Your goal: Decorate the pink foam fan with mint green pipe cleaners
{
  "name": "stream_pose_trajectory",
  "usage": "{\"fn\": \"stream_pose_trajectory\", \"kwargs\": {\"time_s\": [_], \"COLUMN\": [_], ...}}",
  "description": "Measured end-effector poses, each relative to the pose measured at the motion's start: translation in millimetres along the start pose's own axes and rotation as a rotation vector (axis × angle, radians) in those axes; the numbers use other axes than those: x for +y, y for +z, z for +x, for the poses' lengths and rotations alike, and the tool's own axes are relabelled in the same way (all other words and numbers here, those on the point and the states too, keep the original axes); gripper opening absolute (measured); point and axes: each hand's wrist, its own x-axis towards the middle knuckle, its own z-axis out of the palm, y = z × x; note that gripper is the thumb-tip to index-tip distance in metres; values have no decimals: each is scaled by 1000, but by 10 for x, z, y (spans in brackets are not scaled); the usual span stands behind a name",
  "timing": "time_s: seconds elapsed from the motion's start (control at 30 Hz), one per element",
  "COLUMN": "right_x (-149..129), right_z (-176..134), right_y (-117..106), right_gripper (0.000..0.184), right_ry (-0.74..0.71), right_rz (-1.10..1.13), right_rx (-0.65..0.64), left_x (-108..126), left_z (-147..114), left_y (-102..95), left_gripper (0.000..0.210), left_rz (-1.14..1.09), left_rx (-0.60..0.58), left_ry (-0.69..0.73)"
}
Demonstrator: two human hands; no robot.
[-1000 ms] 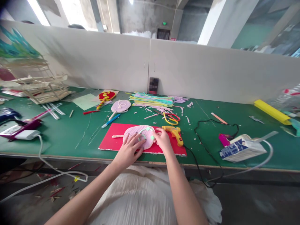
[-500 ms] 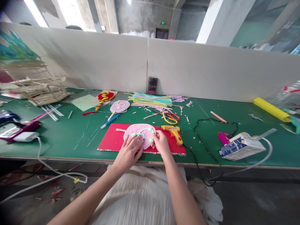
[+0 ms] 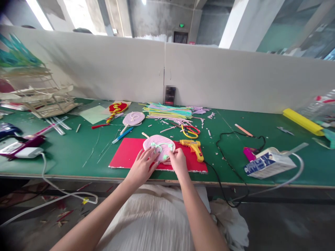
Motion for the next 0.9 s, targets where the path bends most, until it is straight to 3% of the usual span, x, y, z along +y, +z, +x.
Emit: {"fn": "stream_pose_trajectory", "kwargs": {"time_s": [0.13,0.3,0.4,0.5,0.67,0.73,0.8,0.9], "right_x": [-22,-226,-303,-298,-273,-297,-321,-321], "right_z": [-37,-95,-59,-2,3,-3,11,67], "right_y": [55,22,-64,-115,-144,-180,-227,-280], "right_gripper": [18,24,37,37,26,30,36,41], "right_ry": [-6,135,122,75,23,-24,-158,-411], "right_rz": [-15,13,-157,-257,-331,-413,-500,-591], "right_rx": [-27,-205,-108,-17,-141,-239,-258,-80], "left_x": [-71,-178,-219,-246,-322,-361,-394,-421], "left_z": [3,28,45,55,48,42,38,35], "left_y": [-22,-61,-66,-56,-55,-62,-62,-45], "left_gripper": [35,33,32,32,32,32,32,32], "left_rz": [-17,-43,-40,-44,-102,-138,-168,-186], "left_rx": [17,35,20,11,21,24,23,23], "left_ry": [-22,-61,-32,-6,-40,-60,-56,-36]}}
